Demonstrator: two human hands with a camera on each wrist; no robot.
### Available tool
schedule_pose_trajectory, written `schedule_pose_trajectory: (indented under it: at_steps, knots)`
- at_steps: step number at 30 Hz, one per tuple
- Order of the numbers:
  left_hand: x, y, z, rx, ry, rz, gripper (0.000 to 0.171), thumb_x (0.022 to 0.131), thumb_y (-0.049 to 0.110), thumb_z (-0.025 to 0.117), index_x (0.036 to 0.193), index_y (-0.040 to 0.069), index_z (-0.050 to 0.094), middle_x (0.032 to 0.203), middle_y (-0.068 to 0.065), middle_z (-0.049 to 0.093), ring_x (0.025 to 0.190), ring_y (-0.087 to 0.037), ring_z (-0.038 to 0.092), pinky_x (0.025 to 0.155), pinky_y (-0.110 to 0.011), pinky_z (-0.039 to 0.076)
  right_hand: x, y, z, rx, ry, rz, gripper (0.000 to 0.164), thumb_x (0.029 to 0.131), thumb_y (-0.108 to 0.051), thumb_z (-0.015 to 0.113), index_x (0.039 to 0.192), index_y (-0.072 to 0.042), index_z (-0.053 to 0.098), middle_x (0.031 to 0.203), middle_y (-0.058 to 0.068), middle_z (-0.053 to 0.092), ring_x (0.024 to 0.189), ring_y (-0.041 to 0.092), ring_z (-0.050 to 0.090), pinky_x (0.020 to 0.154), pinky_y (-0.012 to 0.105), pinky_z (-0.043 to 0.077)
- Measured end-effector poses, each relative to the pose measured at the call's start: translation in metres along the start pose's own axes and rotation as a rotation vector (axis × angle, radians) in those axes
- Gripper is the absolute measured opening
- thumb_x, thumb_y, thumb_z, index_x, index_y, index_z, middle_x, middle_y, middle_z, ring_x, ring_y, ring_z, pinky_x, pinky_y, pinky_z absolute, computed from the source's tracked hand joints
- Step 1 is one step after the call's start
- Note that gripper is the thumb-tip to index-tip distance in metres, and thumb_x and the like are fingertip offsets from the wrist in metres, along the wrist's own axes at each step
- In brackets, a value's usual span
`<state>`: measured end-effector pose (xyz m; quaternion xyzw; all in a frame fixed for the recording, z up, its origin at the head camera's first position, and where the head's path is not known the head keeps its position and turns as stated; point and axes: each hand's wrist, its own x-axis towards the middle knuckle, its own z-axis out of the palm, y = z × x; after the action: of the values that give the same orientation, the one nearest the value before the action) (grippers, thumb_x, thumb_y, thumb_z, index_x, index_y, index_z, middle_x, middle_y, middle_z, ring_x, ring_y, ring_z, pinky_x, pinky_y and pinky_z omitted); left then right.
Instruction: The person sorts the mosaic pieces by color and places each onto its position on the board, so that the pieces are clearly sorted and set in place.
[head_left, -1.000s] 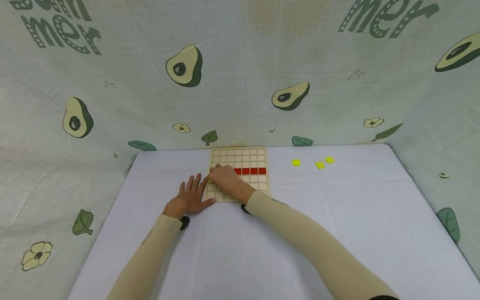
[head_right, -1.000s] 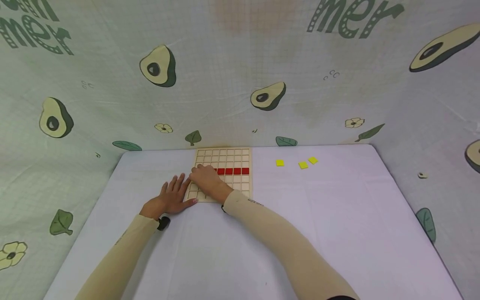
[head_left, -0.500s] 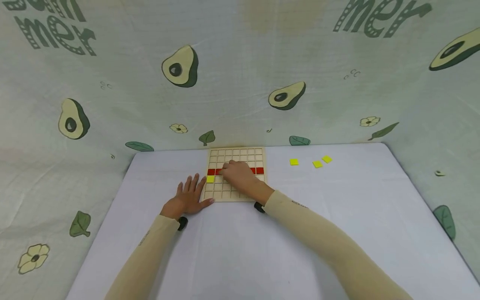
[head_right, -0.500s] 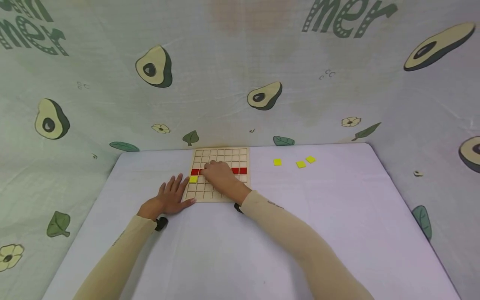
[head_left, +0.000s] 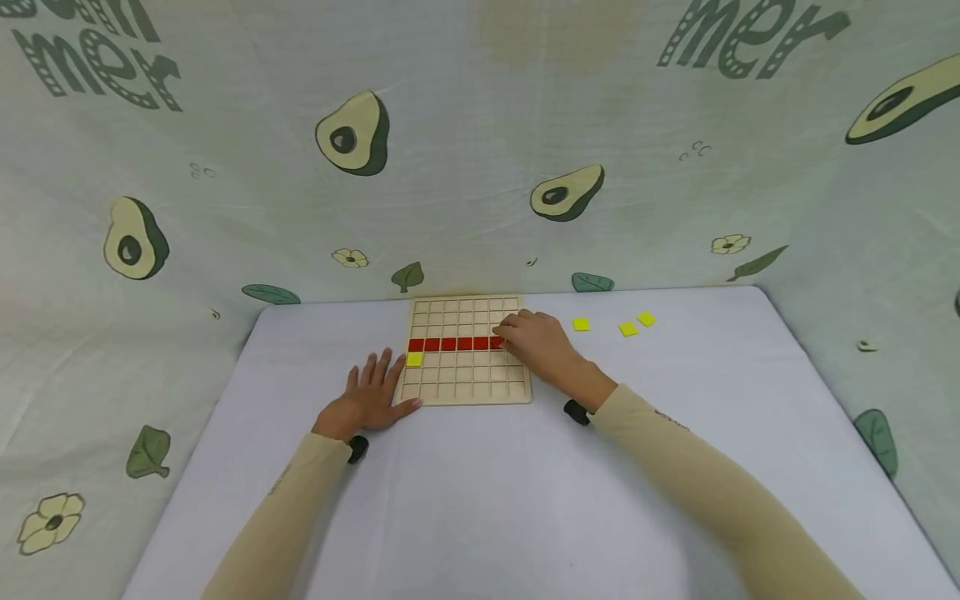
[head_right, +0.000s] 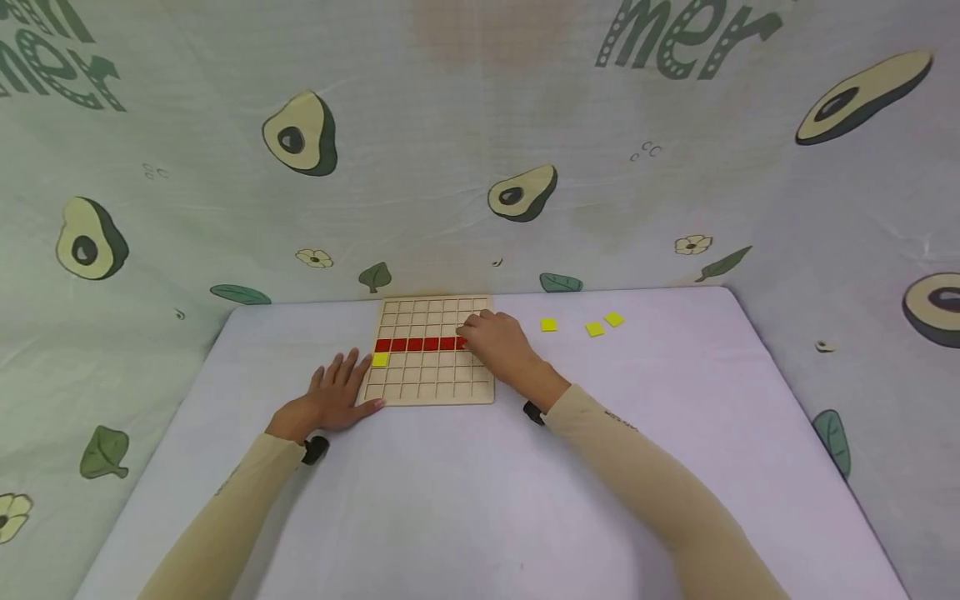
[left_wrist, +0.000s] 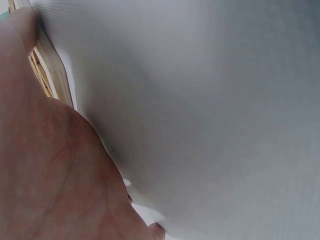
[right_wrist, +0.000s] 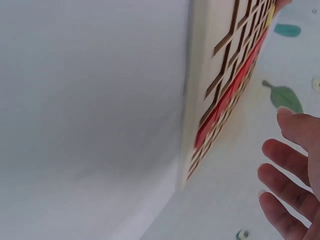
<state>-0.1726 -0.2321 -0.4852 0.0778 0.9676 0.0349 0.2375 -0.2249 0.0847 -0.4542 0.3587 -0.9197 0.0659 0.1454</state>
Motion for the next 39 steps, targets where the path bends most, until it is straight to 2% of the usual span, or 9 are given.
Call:
schedule_pose_trajectory:
  at_steps: [8, 16, 20, 26, 33, 39]
  knots:
    - [-0.002, 0.002, -0.001, -0.005, 0.008, 0.008, 0.097, 0.103, 0.062, 0.051, 0.170, 0.005, 0.009, 0.175, -0.028, 0.000, 0.160, -0.052, 0.001, 0.126, -0.070, 0.004, -0.033, 0.036, -0.010, -0.008, 0.013, 0.076, 0.034, 0.090, -0.013, 0.086, 0.123, -0.008, 0.078, 0.119, 0.008, 0.078, 0.106, 0.027, 0.072, 0.085, 0.039, 0.061]
    - [-0.004, 0.002, 0.001, -0.004, 0.025, 0.020, 0.096, 0.104, 0.060, 0.052, 0.169, 0.003, 0.011, 0.174, -0.029, 0.002, 0.160, -0.053, 0.003, 0.125, -0.071, 0.006, -0.063, 0.068, -0.011, 0.009, -0.038, 0.163, 0.037, 0.091, -0.010, 0.085, 0.127, -0.005, 0.076, 0.124, 0.012, 0.076, 0.109, 0.031, 0.071, 0.087, 0.045, 0.061]
    - [-0.005, 0.002, 0.001, -0.008, 0.027, 0.023, 0.095, 0.104, 0.059, 0.052, 0.169, 0.003, 0.011, 0.174, -0.029, 0.003, 0.160, -0.053, 0.003, 0.125, -0.071, 0.006, -0.072, 0.083, -0.009, 0.023, -0.017, 0.169, 0.038, 0.089, -0.009, 0.086, 0.126, -0.004, 0.076, 0.124, 0.013, 0.076, 0.109, 0.033, 0.072, 0.086, 0.046, 0.061]
    - [-0.003, 0.001, 0.001, -0.020, 0.028, 0.021, 0.096, 0.104, 0.059, 0.053, 0.169, 0.004, 0.010, 0.175, -0.028, 0.001, 0.160, -0.052, 0.001, 0.126, -0.070, 0.004, -0.076, 0.098, -0.009, 0.027, -0.005, 0.170, 0.039, 0.089, -0.005, 0.085, 0.126, 0.001, 0.075, 0.126, 0.018, 0.075, 0.110, 0.037, 0.071, 0.085, 0.050, 0.061]
    - [-0.003, 0.001, 0.002, -0.008, 0.023, 0.020, 0.097, 0.104, 0.061, 0.052, 0.170, 0.004, 0.010, 0.175, -0.028, 0.001, 0.160, -0.052, 0.002, 0.126, -0.070, 0.005, -0.071, 0.103, -0.006, 0.038, -0.100, 0.218, 0.043, 0.092, -0.007, 0.083, 0.133, 0.000, 0.071, 0.133, 0.019, 0.072, 0.119, 0.038, 0.068, 0.095, 0.052, 0.059]
    - [0.000, -0.001, 0.003, -0.003, 0.021, 0.015, 0.098, 0.103, 0.061, 0.052, 0.170, 0.005, 0.008, 0.175, -0.028, -0.001, 0.160, -0.052, 0.000, 0.126, -0.070, 0.003, -0.066, 0.107, -0.003, 0.031, -0.156, 0.222, 0.043, 0.094, -0.007, 0.081, 0.135, 0.000, 0.070, 0.134, 0.020, 0.071, 0.121, 0.039, 0.067, 0.097, 0.054, 0.058]
